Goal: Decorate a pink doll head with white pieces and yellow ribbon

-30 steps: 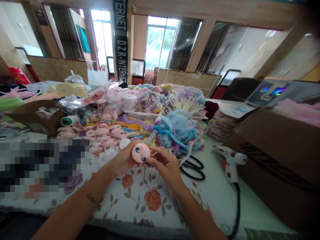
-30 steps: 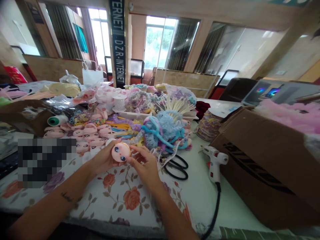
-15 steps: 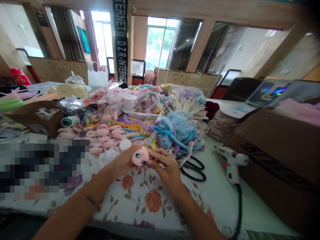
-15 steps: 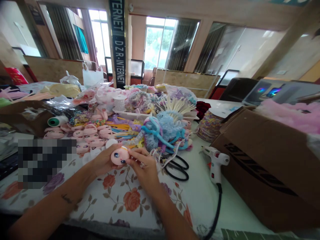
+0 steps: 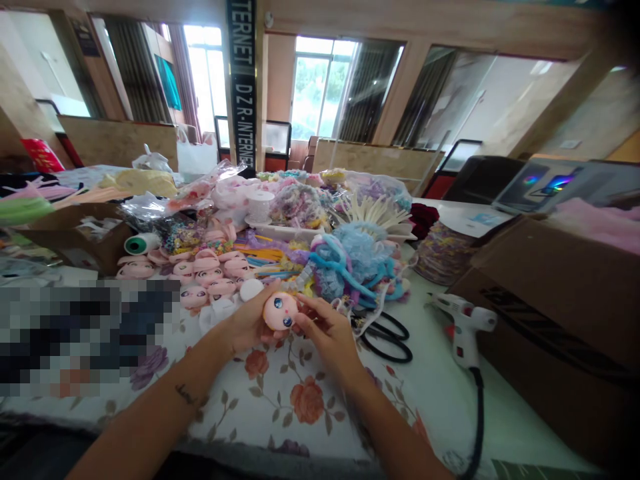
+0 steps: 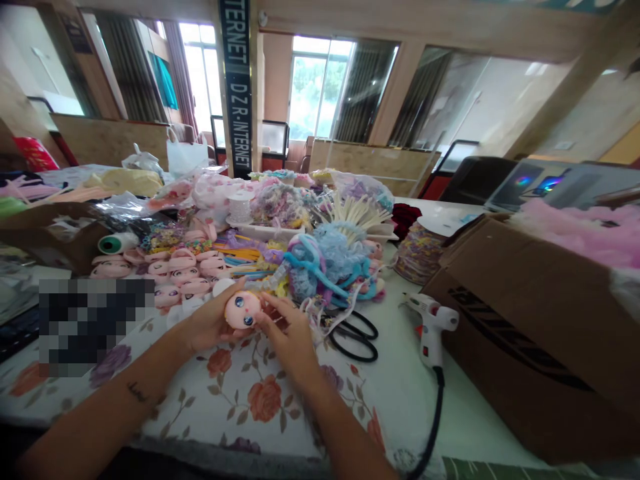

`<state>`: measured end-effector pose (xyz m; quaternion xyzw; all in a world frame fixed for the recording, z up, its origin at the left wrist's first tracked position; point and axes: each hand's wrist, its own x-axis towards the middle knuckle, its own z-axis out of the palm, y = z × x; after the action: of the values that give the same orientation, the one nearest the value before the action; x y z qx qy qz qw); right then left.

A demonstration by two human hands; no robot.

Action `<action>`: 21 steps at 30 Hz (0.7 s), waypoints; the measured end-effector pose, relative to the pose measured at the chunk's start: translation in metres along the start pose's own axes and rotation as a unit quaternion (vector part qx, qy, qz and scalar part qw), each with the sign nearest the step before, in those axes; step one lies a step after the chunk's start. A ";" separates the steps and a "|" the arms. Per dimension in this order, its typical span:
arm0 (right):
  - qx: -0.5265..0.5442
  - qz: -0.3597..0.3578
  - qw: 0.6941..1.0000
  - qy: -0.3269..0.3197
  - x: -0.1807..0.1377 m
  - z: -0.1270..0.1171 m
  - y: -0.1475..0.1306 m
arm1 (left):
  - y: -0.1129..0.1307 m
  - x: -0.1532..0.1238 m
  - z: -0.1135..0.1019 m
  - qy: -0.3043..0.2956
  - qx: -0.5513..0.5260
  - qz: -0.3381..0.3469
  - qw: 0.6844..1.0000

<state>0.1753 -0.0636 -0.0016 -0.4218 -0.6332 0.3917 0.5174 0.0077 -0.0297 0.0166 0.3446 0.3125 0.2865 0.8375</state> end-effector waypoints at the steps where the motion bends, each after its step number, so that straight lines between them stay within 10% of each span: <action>1: 0.027 0.023 0.999 0.008 0.000 0.000 0.000 | 0.002 -0.001 -0.002 -0.029 -0.004 -0.023 0.999; 7: 0.043 0.038 0.998 0.029 -0.001 -0.001 -0.002 | 0.011 -0.006 -0.013 -0.073 0.012 -0.039 0.996; 14: -0.100 -0.139 0.985 0.002 -0.008 0.001 -0.011 | 0.001 -0.005 -0.015 0.013 0.035 0.002 0.999; 21: -0.183 -0.193 0.964 -0.014 -0.013 0.008 -0.010 | -0.001 -0.002 -0.013 -0.053 0.122 -0.105 0.986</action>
<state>0.1679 -0.0792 0.0027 -0.3739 -0.7704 0.1679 0.4884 -0.0032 -0.0263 0.0094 0.4241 0.3347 0.1378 0.8301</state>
